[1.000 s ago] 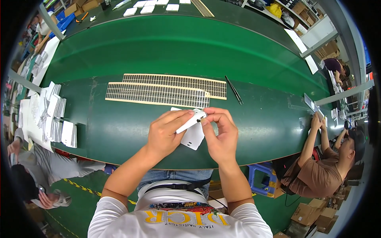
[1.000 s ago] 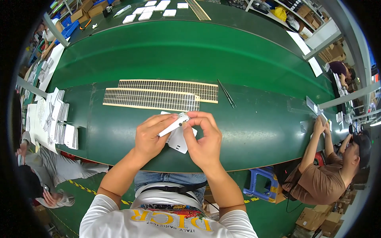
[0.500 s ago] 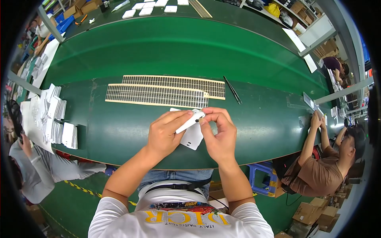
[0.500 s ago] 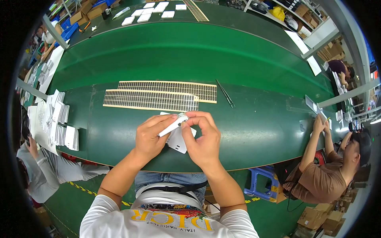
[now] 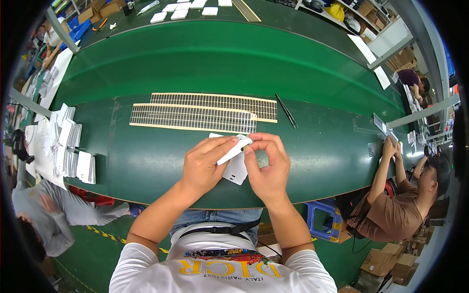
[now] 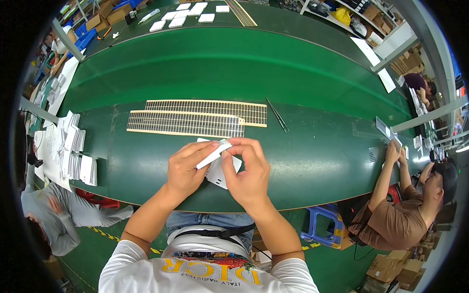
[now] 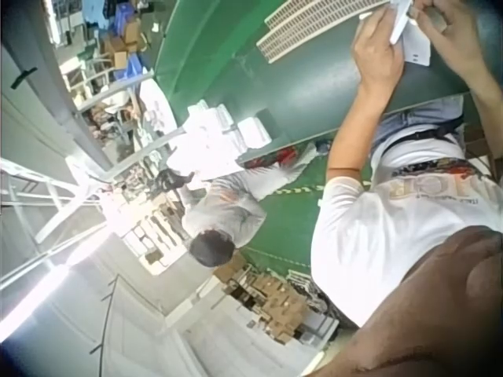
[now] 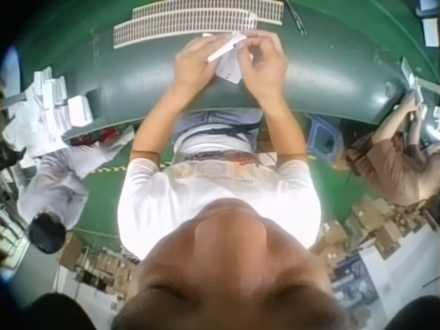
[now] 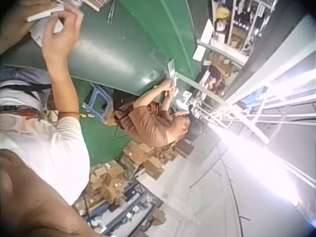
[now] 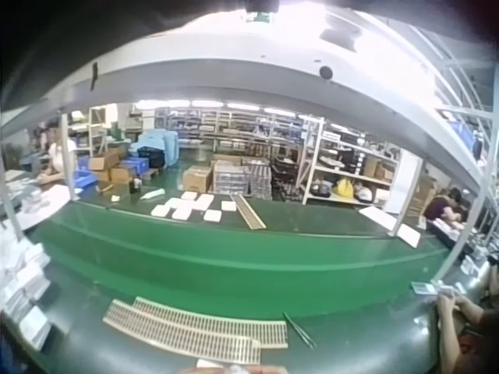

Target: Manually picking up small components and inserting them into a specialized grid tray on an assembly line.

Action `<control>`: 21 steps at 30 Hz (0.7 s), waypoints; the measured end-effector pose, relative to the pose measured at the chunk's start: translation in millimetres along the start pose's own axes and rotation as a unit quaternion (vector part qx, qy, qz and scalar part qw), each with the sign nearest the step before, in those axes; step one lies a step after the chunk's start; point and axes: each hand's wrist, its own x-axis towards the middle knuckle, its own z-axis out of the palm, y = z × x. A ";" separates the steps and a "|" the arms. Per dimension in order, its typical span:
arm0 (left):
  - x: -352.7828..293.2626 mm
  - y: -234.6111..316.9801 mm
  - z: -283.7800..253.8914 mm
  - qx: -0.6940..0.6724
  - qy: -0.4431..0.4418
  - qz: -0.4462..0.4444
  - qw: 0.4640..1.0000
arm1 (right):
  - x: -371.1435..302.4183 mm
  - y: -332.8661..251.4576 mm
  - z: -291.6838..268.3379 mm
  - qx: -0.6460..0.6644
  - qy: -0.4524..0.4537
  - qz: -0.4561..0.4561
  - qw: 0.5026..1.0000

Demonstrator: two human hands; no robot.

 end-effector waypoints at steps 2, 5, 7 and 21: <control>0.0 0.5 0.3 0.000 0.000 0.000 1.000 | -0.2 0.3 0.5 -0.007 0.004 -0.012 1.000; -0.7 0.6 1.1 0.004 0.003 -0.002 1.000 | -0.7 2.0 1.5 -0.008 0.013 -0.026 1.000; -0.2 0.7 1.0 0.006 0.005 0.001 1.000 | -0.7 1.4 1.6 -0.007 0.012 -0.021 1.000; -2.2 -0.6 2.4 0.021 0.010 0.010 1.000 | -3.4 1.4 2.8 -0.040 0.010 -0.050 0.998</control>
